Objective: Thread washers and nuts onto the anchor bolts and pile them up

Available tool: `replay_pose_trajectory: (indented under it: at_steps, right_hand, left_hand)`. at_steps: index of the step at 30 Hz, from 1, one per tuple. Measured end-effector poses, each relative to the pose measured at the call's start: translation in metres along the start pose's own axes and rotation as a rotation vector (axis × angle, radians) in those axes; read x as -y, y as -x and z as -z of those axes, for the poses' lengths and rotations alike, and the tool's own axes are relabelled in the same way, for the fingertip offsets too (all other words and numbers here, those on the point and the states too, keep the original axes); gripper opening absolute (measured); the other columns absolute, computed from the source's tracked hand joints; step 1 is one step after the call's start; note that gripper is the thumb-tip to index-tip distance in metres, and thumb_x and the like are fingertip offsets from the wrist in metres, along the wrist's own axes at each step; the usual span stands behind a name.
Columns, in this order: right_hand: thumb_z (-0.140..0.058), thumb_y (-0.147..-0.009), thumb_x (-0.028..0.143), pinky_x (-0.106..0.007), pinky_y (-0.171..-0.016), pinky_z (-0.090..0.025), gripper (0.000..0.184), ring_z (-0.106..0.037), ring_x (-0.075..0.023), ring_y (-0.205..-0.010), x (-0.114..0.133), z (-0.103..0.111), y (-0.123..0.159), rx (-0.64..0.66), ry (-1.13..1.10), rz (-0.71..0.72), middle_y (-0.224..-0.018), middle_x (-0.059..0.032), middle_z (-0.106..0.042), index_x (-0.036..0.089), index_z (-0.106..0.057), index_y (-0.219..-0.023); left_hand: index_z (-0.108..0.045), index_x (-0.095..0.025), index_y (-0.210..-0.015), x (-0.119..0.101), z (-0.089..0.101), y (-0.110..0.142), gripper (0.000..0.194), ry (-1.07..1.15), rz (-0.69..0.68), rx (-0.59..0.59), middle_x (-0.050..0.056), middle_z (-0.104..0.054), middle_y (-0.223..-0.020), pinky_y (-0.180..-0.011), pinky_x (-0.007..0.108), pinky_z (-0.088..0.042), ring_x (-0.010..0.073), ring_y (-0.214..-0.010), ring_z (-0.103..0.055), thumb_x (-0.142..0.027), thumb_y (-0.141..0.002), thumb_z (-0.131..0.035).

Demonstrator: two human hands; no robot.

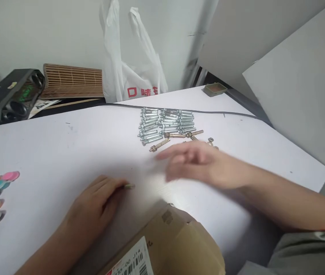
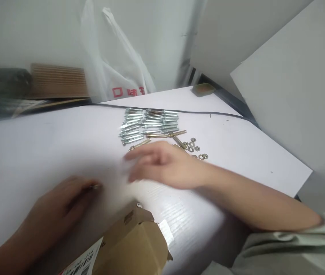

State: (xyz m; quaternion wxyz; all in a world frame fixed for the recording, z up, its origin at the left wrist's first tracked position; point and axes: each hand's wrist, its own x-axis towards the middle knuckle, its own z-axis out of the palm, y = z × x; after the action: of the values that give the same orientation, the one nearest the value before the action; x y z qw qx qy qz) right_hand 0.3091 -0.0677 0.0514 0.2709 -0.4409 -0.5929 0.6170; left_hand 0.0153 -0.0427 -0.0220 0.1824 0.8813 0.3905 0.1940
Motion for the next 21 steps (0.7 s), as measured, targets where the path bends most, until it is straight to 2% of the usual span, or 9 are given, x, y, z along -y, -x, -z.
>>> replay_pose_trajectory:
  at_steps: [1, 3, 4, 5, 7, 9, 12, 15, 21]
  right_hand:
    - [-0.06, -0.087, 0.032, -0.031, -0.073, -0.05, 0.033, -0.065, -0.0169, -0.082, -0.003, 0.018, 0.014, -0.187, 0.148, 0.056, -0.093, -0.0076, -0.071, 0.015, -0.064, -0.114]
    - [-0.064, -0.083, 0.036, -0.03, -0.063, -0.046, 0.023, -0.061, -0.0167, -0.072, -0.015, 0.054, 0.038, -0.546, 0.451, 0.004, -0.085, -0.0072, -0.07, 0.016, -0.068, -0.094]
    - [-0.063, -0.083, 0.037, -0.03, -0.061, -0.045, 0.021, -0.06, -0.0167, -0.07, -0.022, 0.07, 0.048, -0.631, 0.603, -0.085, -0.081, -0.0063, -0.069, 0.017, -0.068, -0.09]
    - [-0.063, -0.082, 0.038, -0.031, -0.062, -0.044, 0.02, -0.059, -0.0164, -0.068, -0.03, 0.083, 0.055, -0.649, 0.753, -0.173, -0.077, -0.0049, -0.068, 0.019, -0.069, -0.087]
    - [-0.062, -0.081, 0.039, -0.033, -0.066, -0.043, 0.02, -0.059, -0.0173, -0.07, -0.044, 0.098, 0.062, -0.613, 0.922, -0.28, -0.077, -0.0036, -0.067, 0.021, -0.069, -0.088]
    - [-0.06, -0.081, 0.042, -0.033, -0.068, -0.043, 0.023, -0.06, -0.018, -0.073, -0.054, 0.102, 0.063, -0.545, 0.989, -0.334, -0.081, -0.0032, -0.068, 0.023, -0.069, -0.091]
    - [-0.06, -0.081, 0.045, -0.032, -0.069, -0.043, 0.028, -0.06, -0.018, -0.076, -0.059, 0.099, 0.058, -0.469, 0.991, -0.365, -0.085, -0.0028, -0.068, 0.025, -0.069, -0.099]
    - [-0.06, -0.081, 0.043, -0.032, -0.073, -0.044, 0.028, -0.06, -0.0165, -0.074, -0.056, 0.098, 0.053, -0.422, 0.94, -0.372, -0.079, -0.0008, -0.068, 0.026, -0.067, -0.102]
    - [-0.06, -0.081, 0.039, -0.029, -0.061, -0.04, 0.018, -0.055, -0.0132, -0.06, -0.041, 0.102, 0.049, -0.326, 0.853, -0.412, -0.074, -0.0001, -0.067, 0.022, -0.062, -0.077]
  left_hand:
    - [-0.062, -0.026, -0.099, -0.001, 0.001, -0.001, 0.015, 0.036, 0.089, -0.008, -0.002, -0.071, -0.097, -0.068, 0.026, -0.054, 0.0167, -0.082, -0.067, -0.029, -0.091, -0.05]
    - [-0.063, -0.027, -0.095, -0.002, 0.003, -0.004, 0.015, 0.102, 0.257, -0.026, -0.004, -0.072, -0.096, -0.064, 0.024, -0.055, 0.0162, -0.079, -0.069, -0.037, -0.089, -0.053]
    - [-0.064, -0.027, -0.094, -0.002, 0.003, -0.005, 0.017, 0.131, 0.315, -0.026, -0.004, -0.073, -0.095, -0.064, 0.024, -0.055, 0.0164, -0.079, -0.07, -0.04, -0.088, -0.055]
    - [-0.065, -0.028, -0.094, -0.002, 0.004, -0.006, 0.019, 0.154, 0.348, -0.014, -0.005, -0.073, -0.095, -0.066, 0.024, -0.055, 0.0167, -0.08, -0.07, -0.043, -0.086, -0.057]
    - [-0.067, -0.03, -0.094, -0.002, 0.005, -0.008, 0.021, 0.182, 0.372, 0.02, -0.006, -0.073, -0.094, -0.07, 0.025, -0.056, 0.0172, -0.082, -0.07, -0.047, -0.084, -0.06]
    - [-0.069, -0.032, -0.094, -0.003, 0.005, -0.01, 0.022, 0.185, 0.379, 0.043, -0.006, -0.073, -0.094, -0.072, 0.026, -0.056, 0.0178, -0.083, -0.07, -0.048, -0.082, -0.061]
    - [-0.07, -0.034, -0.095, -0.004, 0.006, -0.011, 0.021, 0.168, 0.387, 0.056, -0.006, -0.074, -0.094, -0.073, 0.027, -0.056, 0.0186, -0.084, -0.07, -0.048, -0.081, -0.061]
    - [-0.071, -0.034, -0.093, -0.006, 0.006, -0.011, 0.021, 0.165, 0.404, 0.053, -0.006, -0.074, -0.092, -0.075, 0.029, -0.056, 0.0189, -0.083, -0.07, -0.048, -0.081, -0.062]
    - [-0.07, -0.033, -0.094, -0.005, 0.007, -0.011, 0.022, 0.183, 0.399, 0.069, -0.005, -0.073, -0.094, -0.075, 0.029, -0.056, 0.019, -0.084, -0.07, -0.048, -0.081, -0.062]
